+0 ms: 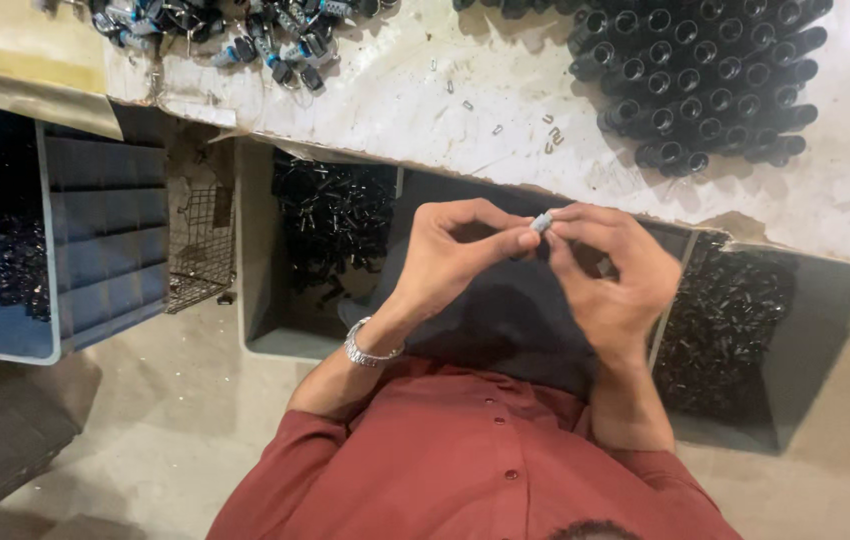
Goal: The person stands at a workbench and repeatedly picks a black cylindrical component from a pile, takes a small metal insert, presses and twists the insert into the component by hand, and places the assembled unit on the table. They continue this assembly cycle one piece at a time, occasionally reaching into bins of parts.
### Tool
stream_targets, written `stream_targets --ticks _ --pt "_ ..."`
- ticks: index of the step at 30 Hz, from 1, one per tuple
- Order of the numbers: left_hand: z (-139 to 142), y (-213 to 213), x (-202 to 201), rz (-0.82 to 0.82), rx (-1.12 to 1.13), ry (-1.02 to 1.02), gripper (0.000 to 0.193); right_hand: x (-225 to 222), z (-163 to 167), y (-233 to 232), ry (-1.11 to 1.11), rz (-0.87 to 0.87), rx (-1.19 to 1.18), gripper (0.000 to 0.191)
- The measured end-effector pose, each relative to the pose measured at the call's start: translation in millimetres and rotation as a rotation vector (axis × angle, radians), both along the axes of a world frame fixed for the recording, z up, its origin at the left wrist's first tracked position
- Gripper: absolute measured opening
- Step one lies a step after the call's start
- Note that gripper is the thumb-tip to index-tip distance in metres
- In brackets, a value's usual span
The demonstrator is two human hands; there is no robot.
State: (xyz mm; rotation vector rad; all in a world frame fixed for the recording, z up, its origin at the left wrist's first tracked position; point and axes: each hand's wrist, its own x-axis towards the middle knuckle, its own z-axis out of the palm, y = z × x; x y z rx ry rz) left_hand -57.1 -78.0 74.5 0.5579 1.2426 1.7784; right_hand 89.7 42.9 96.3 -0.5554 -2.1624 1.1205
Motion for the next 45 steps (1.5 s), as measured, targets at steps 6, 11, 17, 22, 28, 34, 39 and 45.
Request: stream_targets --ticks 6,11,17,22,28,34,39,45 --pt "12.7 -3.0 -26.2 -0.289 -0.095 0.493 0.013 9.1 -13.0 15.8 -0.092 0.189 -0.68 0.017" --pt "3.0 31.3 -77.2 0.034 -0.32 0.696 0.015 19.4 -27.2 14.5 0.129 0.206 -0.563 0.018" --pt "-1.2 87.8 -140.5 0.427 -0.261 1.111 0.035 18.2 -26.8 10.5 0.472 0.214 -0.868 0.028" --pt "5.8 59.6 -77.4 0.288 -0.359 1.042 0.034 18.5 -33.1 6.3 0.392 0.139 -1.121 0.038" --pt "-11.1 16.1 3.0 -0.15 0.041 0.85 0.039 29.0 -59.3 -2.5 0.417 0.106 -1.381 0.017" --pt "-12.0 10.8 -4.3 -0.203 0.005 1.001 0.062 28.0 -44.4 -3.6 0.159 0.074 -0.8 0.012" --pt "-15.4 8.4 -3.3 -0.5 -0.189 1.063 0.063 11.2 -16.5 6.2 -0.141 0.407 0.481 0.02" --pt "-7.8 -7.5 -11.6 -0.207 -0.245 1.021 0.026 -9.1 -23.3 -21.6 0.055 0.093 -1.27 0.024"
